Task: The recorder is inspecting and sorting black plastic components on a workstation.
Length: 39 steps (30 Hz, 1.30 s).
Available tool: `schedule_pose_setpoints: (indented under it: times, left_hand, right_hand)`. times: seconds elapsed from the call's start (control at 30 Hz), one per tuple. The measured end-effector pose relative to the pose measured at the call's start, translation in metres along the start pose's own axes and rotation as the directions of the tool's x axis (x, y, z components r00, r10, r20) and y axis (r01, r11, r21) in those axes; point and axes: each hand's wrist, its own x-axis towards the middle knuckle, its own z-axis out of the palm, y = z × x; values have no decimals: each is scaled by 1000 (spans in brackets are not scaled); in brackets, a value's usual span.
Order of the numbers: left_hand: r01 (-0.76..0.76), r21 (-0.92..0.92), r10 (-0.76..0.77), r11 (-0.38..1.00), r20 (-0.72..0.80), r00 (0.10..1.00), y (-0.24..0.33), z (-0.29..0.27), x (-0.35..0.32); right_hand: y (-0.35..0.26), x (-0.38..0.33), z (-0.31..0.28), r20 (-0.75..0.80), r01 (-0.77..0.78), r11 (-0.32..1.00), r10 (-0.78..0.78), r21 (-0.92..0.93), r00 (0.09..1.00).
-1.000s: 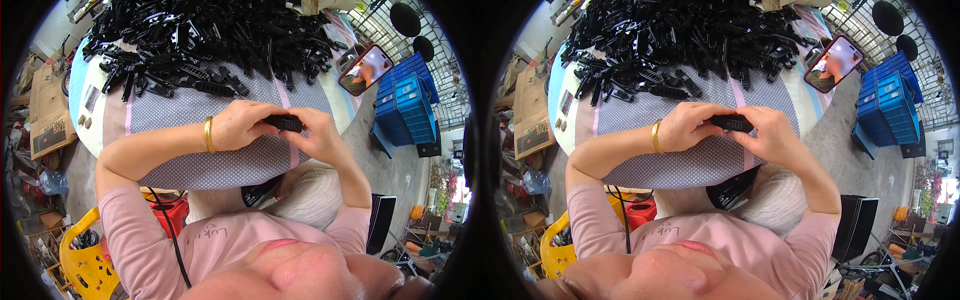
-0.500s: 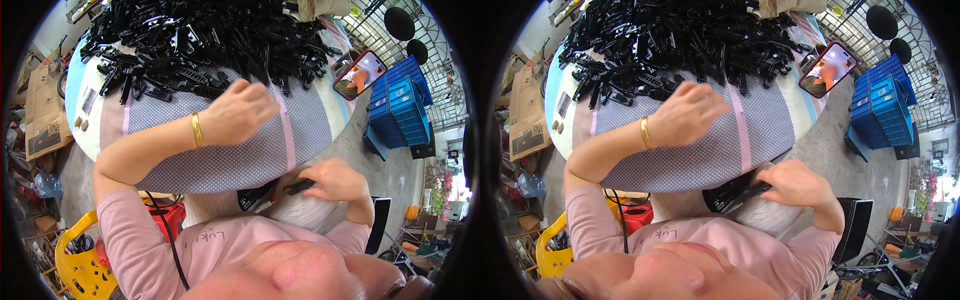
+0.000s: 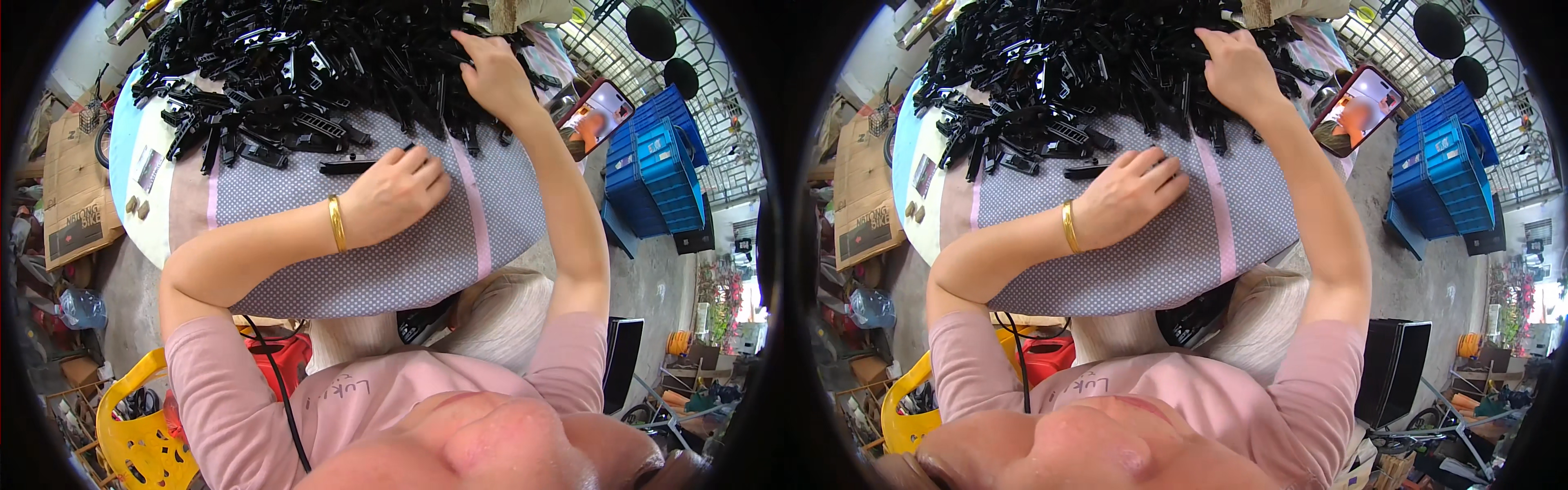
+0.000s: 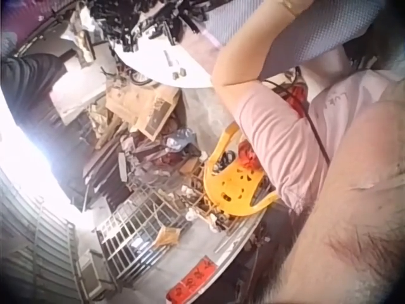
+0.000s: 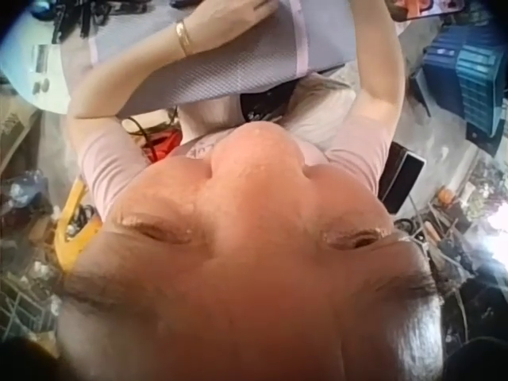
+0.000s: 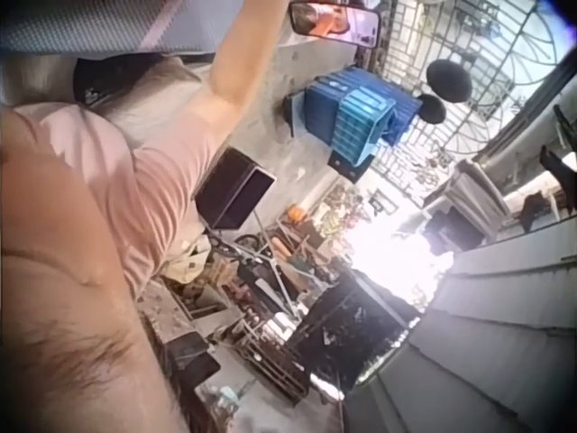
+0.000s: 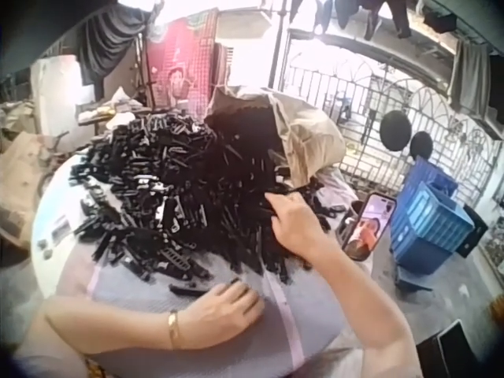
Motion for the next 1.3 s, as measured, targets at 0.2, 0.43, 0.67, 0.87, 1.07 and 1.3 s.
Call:
schedule_pose_setpoints:
  times: [0.2,0.43,0.67,0.87,1.07,1.3]
  left_hand:
    - [2,-384,-47,923,-108,993,0,0,-2]
    - [348,-920,-617,-179,381,689,-15,-11,9]
    - [257,-919,-627,-300,393,673,-14,-2,9]
    - [269,-934,-612,-233,356,707,-14,-3,10]
    - [244,-928,-619,-282,370,693,-11,-3,10]
    - [310,-948,-602,-68,286,746,-6,-10,6]
  right_hand:
    - [8,26,16,220,-34,999,41,-37,975]
    - [-44,-33,-49,193,-276,673,198,687,961]
    - [-71,-77,-79,535,-552,325,148,768,832]
    - [-74,-87,-69,475,-480,484,143,732,868]
    - [-84,-84,-63,219,-228,752,114,618,969]
    - [-94,-88,-63,135,-186,795,132,577,982]
